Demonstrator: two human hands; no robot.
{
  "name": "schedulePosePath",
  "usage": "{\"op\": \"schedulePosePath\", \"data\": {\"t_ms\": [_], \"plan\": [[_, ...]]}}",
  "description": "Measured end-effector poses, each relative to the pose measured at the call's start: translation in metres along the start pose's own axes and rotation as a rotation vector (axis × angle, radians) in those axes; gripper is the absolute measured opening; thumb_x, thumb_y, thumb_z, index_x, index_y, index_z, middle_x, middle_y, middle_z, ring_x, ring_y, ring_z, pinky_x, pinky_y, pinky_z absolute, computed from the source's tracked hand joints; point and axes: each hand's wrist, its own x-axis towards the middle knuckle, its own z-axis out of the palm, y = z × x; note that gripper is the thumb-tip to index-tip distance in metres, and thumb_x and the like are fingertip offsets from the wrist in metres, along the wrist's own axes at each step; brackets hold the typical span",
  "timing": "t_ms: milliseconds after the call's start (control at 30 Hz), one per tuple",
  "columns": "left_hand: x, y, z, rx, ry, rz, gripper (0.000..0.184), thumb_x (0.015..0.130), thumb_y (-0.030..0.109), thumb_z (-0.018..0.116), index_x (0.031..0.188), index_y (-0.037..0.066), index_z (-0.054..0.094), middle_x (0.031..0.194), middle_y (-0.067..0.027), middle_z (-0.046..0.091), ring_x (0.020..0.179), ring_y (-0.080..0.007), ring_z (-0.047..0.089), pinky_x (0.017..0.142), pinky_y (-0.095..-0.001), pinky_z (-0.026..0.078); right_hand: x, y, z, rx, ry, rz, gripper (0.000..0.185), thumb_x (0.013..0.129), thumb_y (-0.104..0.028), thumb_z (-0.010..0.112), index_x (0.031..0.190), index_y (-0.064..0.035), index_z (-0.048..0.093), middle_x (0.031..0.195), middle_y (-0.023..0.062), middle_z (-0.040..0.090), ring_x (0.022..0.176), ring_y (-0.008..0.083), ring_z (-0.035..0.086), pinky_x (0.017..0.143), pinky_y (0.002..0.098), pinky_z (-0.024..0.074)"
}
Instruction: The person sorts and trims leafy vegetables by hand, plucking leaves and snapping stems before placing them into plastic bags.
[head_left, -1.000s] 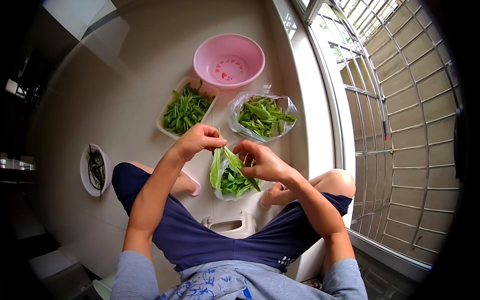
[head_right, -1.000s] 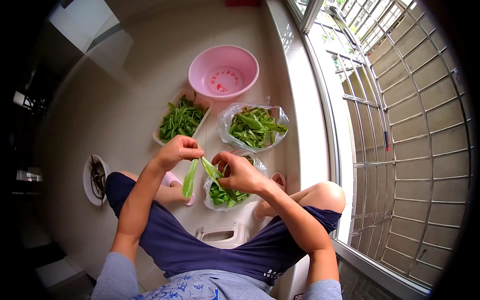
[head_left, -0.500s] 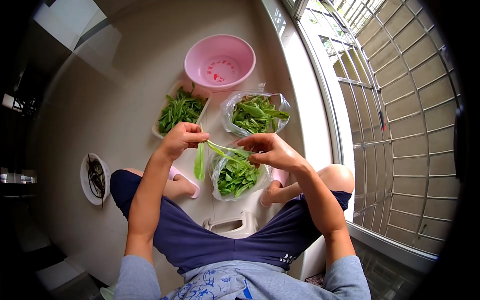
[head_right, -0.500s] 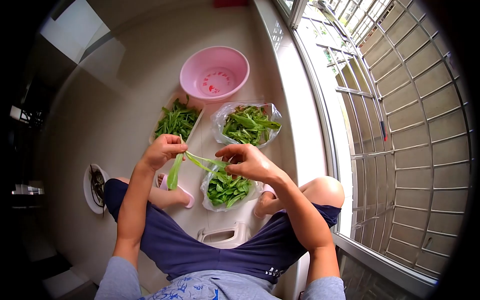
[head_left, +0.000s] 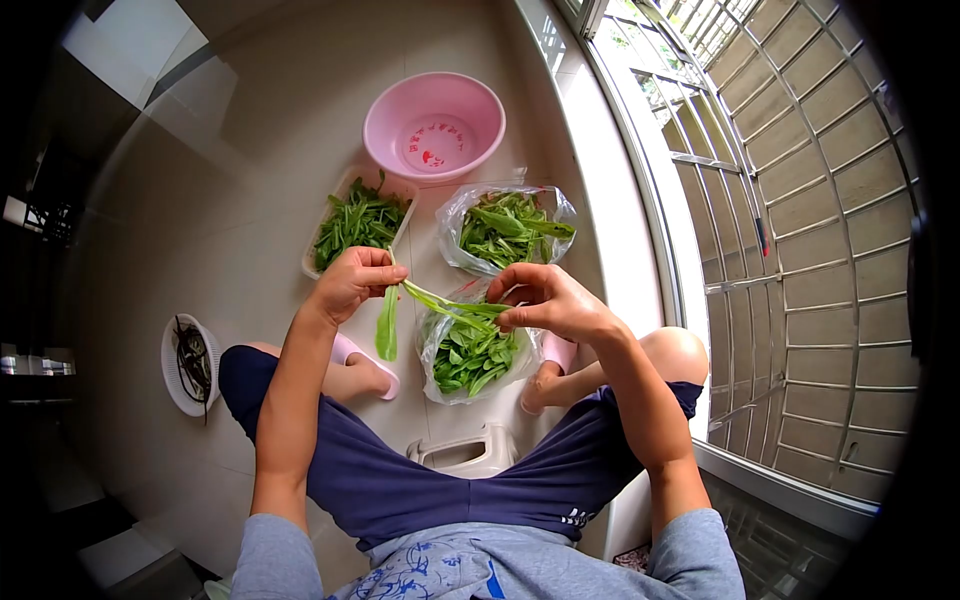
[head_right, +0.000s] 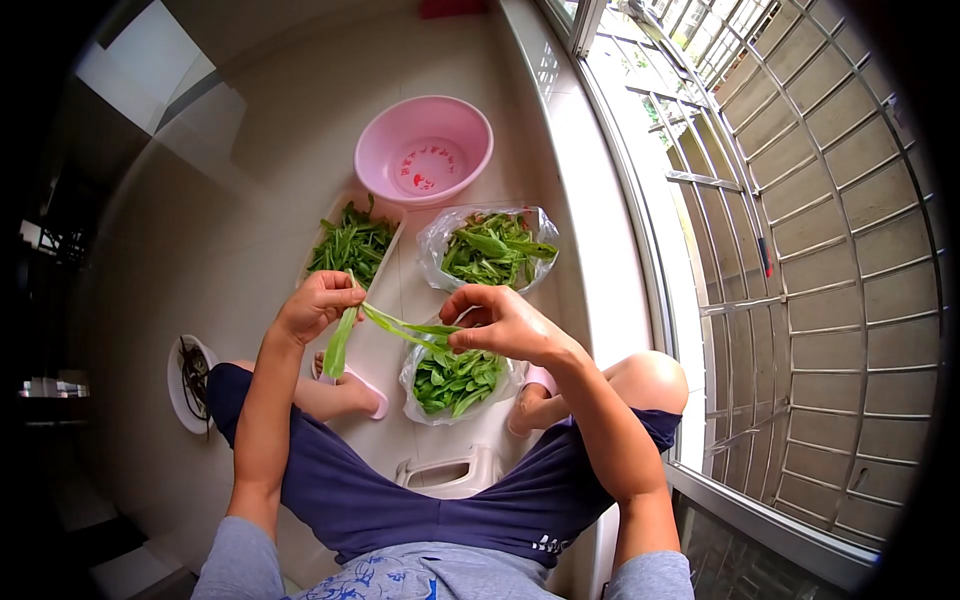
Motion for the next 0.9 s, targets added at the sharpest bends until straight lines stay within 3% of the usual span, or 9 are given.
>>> {"op": "schedulePosePath", "data": {"t_ms": [167, 300, 467, 567, 633, 833, 900], "plan": [[-0.004, 0.003, 0.002, -0.007, -0.015, 0.031, 0.011, 0.070, 0.014, 0.061, 0.069, 0.005, 0.054, 0.064, 0.0008, 0.053, 0.056, -0.0060, 0.048, 0.056, -0.0181, 0.040, 0.003, 0.005, -0.002, 0.162, -0.055, 0.014, 0.023, 0.071, -0.008, 0.060, 0.091, 0.0013, 0.051, 0.081, 0.0042, 0.055, 0.075, 0.0101, 0.053, 0.070, 0.0225, 0.0432], [-0.006, 0.005, 0.002, 0.008, -0.039, 0.048, 0.011, 0.071, 0.013, 0.060, 0.072, 0.004, 0.054, 0.067, -0.0014, 0.055, 0.061, -0.0083, 0.053, 0.062, -0.0200, 0.043, 0.003, 0.002, -0.002, 0.103, -0.072, 0.025, 0.021, 0.071, -0.010, 0.061, 0.088, 0.0010, 0.054, 0.080, 0.0040, 0.056, 0.076, 0.0093, 0.052, 0.071, 0.0219, 0.0424], [-0.005, 0.002, -0.001, -0.004, -0.050, 0.065, 0.009, 0.072, 0.010, 0.058, 0.073, 0.002, 0.054, 0.067, -0.0040, 0.056, 0.061, -0.0100, 0.054, 0.060, -0.0204, 0.043, 0.003, 0.002, 0.001, -0.008, -0.101, -0.021, 0.023, 0.072, -0.014, 0.061, 0.087, 0.0012, 0.055, 0.081, 0.0037, 0.057, 0.075, 0.0091, 0.052, 0.071, 0.0216, 0.0421], [-0.003, 0.002, 0.000, 0.007, -0.055, 0.069, 0.008, 0.073, 0.008, 0.056, 0.074, 0.000, 0.054, 0.067, -0.0062, 0.056, 0.061, -0.0114, 0.054, 0.059, -0.0211, 0.043, 0.004, 0.003, 0.004, -0.041, -0.080, -0.105, 0.022, 0.074, -0.017, 0.058, 0.085, 0.0019, 0.056, 0.073, 0.0031, 0.056, 0.067, 0.0082, 0.051, 0.064, 0.0209, 0.0420], [-0.004, 0.002, 0.000, 0.027, -0.045, 0.070, 0.008, 0.073, 0.008, 0.056, 0.074, 0.000, 0.054, 0.067, -0.0063, 0.056, 0.062, -0.0114, 0.054, 0.060, -0.0209, 0.043, 0.005, 0.002, 0.002, -0.188, -0.084, -0.055, 0.022, 0.075, -0.019, 0.057, 0.084, 0.0013, 0.056, 0.072, 0.0026, 0.056, 0.067, 0.0083, 0.051, 0.063, 0.0211, 0.0415], [0.002, -0.007, 0.019, 0.136, -0.133, 0.063, 0.010, 0.071, 0.008, 0.059, 0.073, -0.002, 0.056, 0.067, -0.0064, 0.057, 0.063, -0.0109, 0.054, 0.062, -0.0212, 0.042, 0.019, -0.001, 0.018, -0.180, 0.094, -0.003, 0.025, 0.075, -0.021, 0.055, 0.085, 0.0015, 0.059, 0.071, 0.0042, 0.057, 0.062, 0.0079, 0.050, 0.056, 0.0217, 0.0412], [0.002, -0.008, 0.028, 0.119, -0.165, 0.052, 0.011, 0.070, 0.011, 0.061, 0.071, 0.000, 0.057, 0.066, -0.0034, 0.056, 0.061, -0.0081, 0.051, 0.061, -0.0195, 0.040, 0.026, 0.002, 0.025, -0.166, 0.048, -0.027, 0.023, 0.076, -0.021, 0.056, 0.085, 0.0000, 0.059, 0.064, -0.0001, 0.053, 0.057, 0.0057, 0.045, 0.050, 0.0188, 0.0362]]}}
